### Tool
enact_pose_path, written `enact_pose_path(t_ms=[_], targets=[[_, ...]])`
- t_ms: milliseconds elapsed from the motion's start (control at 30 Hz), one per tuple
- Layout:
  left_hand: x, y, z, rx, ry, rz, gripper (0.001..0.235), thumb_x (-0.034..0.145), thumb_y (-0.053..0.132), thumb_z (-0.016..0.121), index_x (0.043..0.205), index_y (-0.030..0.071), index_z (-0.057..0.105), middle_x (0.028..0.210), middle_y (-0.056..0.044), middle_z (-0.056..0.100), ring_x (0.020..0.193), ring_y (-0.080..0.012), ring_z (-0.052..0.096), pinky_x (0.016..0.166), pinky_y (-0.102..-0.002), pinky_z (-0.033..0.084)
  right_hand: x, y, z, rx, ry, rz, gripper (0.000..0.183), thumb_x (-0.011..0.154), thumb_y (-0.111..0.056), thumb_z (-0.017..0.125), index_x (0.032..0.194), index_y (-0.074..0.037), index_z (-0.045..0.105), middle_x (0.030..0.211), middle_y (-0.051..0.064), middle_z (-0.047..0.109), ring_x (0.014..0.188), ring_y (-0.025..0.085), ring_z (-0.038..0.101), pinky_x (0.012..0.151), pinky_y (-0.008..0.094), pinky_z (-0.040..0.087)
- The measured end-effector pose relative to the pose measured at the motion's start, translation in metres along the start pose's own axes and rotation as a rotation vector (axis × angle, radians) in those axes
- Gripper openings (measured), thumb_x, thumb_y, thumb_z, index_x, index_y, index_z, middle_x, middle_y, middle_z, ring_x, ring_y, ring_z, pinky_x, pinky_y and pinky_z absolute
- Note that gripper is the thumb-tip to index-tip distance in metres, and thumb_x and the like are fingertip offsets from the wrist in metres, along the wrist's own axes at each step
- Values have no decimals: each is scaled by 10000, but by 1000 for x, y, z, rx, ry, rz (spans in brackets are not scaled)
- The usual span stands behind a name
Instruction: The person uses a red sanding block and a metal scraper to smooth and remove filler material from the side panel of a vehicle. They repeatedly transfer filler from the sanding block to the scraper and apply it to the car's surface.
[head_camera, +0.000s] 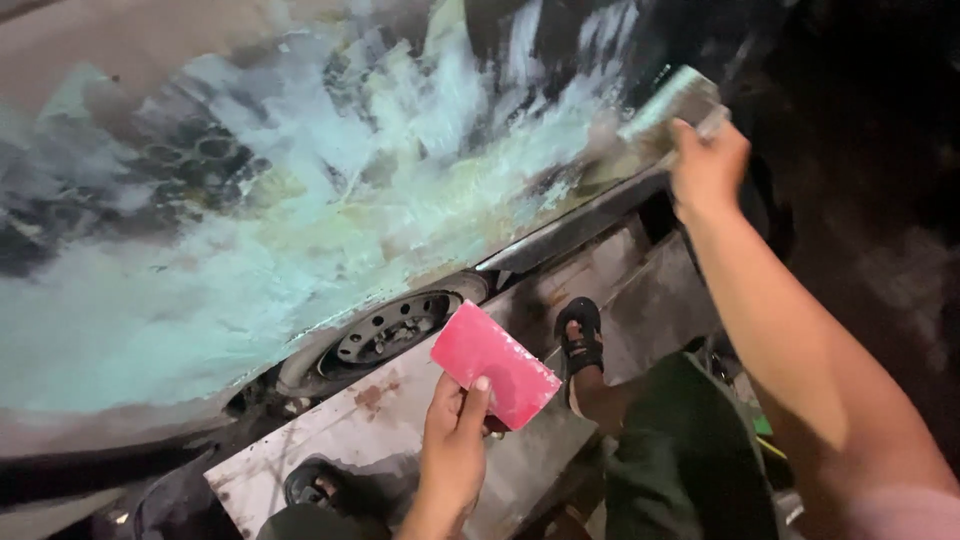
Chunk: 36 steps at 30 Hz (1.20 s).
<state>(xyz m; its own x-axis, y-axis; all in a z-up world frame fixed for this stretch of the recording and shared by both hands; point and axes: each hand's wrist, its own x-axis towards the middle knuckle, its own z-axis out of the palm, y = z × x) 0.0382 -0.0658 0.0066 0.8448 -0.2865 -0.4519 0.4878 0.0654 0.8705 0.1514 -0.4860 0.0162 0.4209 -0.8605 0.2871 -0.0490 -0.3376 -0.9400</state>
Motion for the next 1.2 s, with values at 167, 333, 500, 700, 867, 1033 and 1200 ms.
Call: enact_pose_path(t_ms=[167, 333, 500, 700, 867, 1033, 1200], targets=[[7, -17, -5, -78, -9, 56, 264, 995, 197, 557, 1180, 34, 650, 857, -138, 652, 655, -228, 601, 564, -358, 493, 1, 24, -19, -78, 32, -26, 103, 914, -143, 689, 991, -118, 753, 951, -61, 730, 903, 60, 654, 792, 278, 552], [6, -14, -7, -103, 27, 34, 271, 1007, 193, 535, 1196, 22, 626, 923, -148, 654, 640, -242, 592, 515, -366, 509, 13, 33, 19, -123, 66, -106, 107, 881, -149, 695, 939, -137, 785, 886, -94, 742, 859, 41, 619, 737, 298, 534], [0, -7, -13, -11, 45, 28, 321, 969, 260, 576, 1192, 51, 677, 973, -111, 710, 804, -202, 629, 696, -329, 504, 5, -9, 60, -114, 64, -44, 95, 862, -156, 683, 884, -110, 763, 831, -59, 742, 812, 61, 610, 685, 357, 529], [3, -17, -17, 7, -66, 170, 394, 950, 307, 597, 1239, 49, 673, 1110, -91, 778, 1029, -149, 687, 905, -291, 520, -16, -34, 78, -120, 41, -1, 199, 869, -83, 604, 987, -85, 765, 906, 18, 785, 837, 142, 677, 706, 400, 526], [9, -13, -8, -15, -10, 27, 345, 964, 322, 582, 1182, 62, 651, 851, -124, 698, 703, -206, 632, 555, -358, 530, -41, -8, 3, -274, -207, -438, 303, 947, -164, 579, 1183, -36, 719, 1017, 125, 764, 944, 277, 694, 782, 422, 495], [16, -15, 4, -30, 51, -14, 284, 1006, 193, 555, 1178, -4, 663, 876, -142, 587, 611, -271, 608, 529, -380, 561, -85, 29, -48, 429, 42, 382, 197, 967, -174, 671, 1162, -199, 690, 1067, -53, 739, 951, 76, 704, 803, 268, 613], [59, -76, 29, -81, 107, 26, 173, 994, 133, 594, 1060, -10, 666, 880, -174, 691, 651, -263, 655, 589, -389, 582, -131, 97, -58, 558, 128, 649, 86, 956, -127, 674, 1035, -158, 689, 912, 0, 713, 762, 128, 698, 592, 231, 542]])
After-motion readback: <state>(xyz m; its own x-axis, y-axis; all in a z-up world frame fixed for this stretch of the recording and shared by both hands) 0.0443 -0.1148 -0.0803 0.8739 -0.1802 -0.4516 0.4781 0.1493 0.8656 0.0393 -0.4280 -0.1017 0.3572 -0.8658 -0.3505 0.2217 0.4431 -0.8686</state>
